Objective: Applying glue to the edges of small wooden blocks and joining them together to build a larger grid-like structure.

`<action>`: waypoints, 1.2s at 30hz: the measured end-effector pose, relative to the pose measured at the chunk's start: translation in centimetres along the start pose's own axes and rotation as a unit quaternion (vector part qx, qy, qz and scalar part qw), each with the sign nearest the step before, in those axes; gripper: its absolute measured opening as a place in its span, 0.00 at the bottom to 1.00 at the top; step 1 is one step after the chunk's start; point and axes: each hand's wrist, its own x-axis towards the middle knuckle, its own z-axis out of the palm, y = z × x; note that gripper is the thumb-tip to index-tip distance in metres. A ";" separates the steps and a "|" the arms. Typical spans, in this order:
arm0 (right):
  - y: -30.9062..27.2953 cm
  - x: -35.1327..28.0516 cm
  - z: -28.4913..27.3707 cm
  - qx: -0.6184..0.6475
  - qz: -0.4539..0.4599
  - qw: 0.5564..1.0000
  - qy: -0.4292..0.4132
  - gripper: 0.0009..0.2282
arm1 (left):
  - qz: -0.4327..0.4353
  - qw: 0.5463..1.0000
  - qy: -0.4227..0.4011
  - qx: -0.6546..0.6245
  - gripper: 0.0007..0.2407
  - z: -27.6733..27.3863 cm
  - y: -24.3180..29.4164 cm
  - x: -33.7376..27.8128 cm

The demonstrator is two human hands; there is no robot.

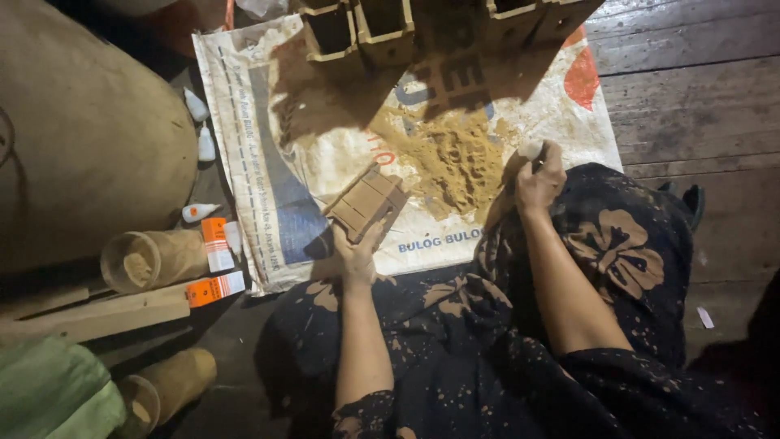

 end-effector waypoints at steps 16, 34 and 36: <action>-10.5 -5.8 -3.5 0.189 -0.342 0.853 -0.346 0.14 | -0.230 0.965 0.065 -0.108 0.45 5.2 9.7 -3.3; -15.0 -5.5 -6.5 0.246 -0.076 0.877 -0.406 0.08 | 0.121 0.925 -0.102 0.345 0.23 -4.4 -3.3 -2.5; -13.6 -6.2 -4.8 0.238 -0.069 0.885 -0.393 0.08 | 0.002 0.979 -0.051 0.197 0.14 -3.9 -2.5 -1.1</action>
